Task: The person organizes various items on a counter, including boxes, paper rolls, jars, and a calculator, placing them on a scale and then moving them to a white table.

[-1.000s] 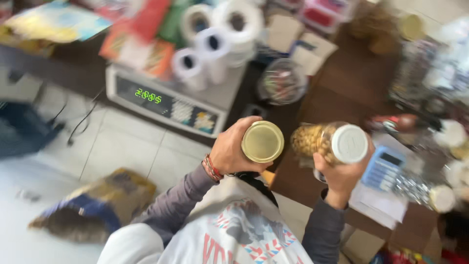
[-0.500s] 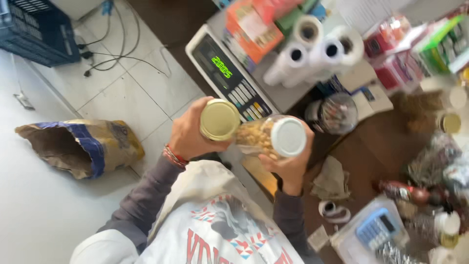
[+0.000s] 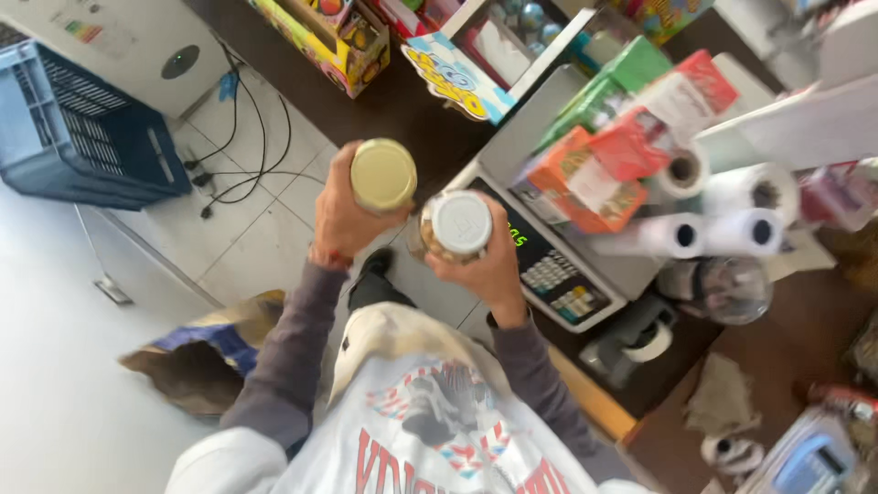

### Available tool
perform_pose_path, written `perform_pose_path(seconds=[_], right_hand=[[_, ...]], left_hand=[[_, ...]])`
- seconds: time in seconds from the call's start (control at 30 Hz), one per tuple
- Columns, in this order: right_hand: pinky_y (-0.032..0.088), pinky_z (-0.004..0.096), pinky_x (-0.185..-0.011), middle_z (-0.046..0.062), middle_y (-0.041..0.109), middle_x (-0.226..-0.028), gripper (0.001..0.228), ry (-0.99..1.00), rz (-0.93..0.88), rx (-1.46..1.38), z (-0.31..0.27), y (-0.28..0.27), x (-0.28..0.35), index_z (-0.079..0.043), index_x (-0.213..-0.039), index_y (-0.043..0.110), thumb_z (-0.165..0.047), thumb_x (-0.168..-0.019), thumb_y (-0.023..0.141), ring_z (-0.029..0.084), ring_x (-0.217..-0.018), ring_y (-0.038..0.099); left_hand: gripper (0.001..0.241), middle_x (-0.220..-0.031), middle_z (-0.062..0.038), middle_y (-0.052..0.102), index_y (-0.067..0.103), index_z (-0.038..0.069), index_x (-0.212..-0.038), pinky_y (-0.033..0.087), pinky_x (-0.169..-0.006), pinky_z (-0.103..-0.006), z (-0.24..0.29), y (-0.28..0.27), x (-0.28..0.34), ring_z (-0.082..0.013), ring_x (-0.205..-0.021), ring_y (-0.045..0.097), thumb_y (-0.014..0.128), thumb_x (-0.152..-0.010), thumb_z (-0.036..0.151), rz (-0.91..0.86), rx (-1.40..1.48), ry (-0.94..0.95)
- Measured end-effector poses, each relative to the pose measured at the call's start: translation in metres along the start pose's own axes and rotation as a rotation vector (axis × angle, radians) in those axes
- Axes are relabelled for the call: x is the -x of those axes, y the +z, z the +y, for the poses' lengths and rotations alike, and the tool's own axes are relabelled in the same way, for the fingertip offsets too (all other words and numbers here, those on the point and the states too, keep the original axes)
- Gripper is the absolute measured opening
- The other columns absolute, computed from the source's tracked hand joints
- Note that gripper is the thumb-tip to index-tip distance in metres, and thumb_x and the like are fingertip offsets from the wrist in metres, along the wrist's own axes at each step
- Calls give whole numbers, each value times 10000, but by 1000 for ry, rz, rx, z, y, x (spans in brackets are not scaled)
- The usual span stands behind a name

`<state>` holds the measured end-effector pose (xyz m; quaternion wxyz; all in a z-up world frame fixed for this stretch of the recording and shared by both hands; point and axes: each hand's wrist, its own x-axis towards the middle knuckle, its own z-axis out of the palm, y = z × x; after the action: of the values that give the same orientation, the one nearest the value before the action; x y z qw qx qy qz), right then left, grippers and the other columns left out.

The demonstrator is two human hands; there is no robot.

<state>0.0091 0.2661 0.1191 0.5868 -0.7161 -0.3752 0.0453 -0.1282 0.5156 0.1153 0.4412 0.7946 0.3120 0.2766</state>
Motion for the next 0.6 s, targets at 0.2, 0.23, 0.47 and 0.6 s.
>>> perform_pose_path(seconds=[0.2, 0.23, 0.47, 0.6], right_hand=[[562, 713, -1375, 261, 745, -1719, 1258, 201, 28, 36, 22, 99, -78, -70, -1804, 600, -357, -759, 1238, 538, -1611, 732], [562, 713, -1375, 261, 745, -1719, 1258, 219, 44, 44, 27, 105, -84, -70, -1804, 600, -357, -759, 1238, 538, -1611, 732], [560, 658, -1410, 277, 681, -1757, 1345, 291, 93, 210, 90, 117, -119, -63, -1854, 547, -402, -776, 1277, 507, -1682, 664], [524, 689, -1455, 237, 553, -1912, 1443, 446, 108, 191, 89, 110, -137, -152, -1988, 372, -429, -866, 1235, 489, -1803, 531]], left_hand=[[1319, -1713, -128, 745, 555, 257, -1819, 637, -1333, -648, -83, -2, -136, -457, -1576, 762, 1229, -719, 534, -157, 29, 79], [1319, -1713, -128, 745, 555, 257, -1819, 637, -1333, -648, -91, -1, -147, -457, -1576, 762, 1229, -719, 534, -181, 32, 79], [1331, -1738, -173, 724, 551, 239, -1825, 587, -1405, -678, -115, 12, -198, -488, -1625, 718, 1218, -703, 501, -391, 74, 45], [1326, -1768, -118, 721, 555, 270, -1827, 606, -1403, -610, -117, 23, -193, -426, -1642, 726, 1219, -714, 553, -424, 90, 52]])
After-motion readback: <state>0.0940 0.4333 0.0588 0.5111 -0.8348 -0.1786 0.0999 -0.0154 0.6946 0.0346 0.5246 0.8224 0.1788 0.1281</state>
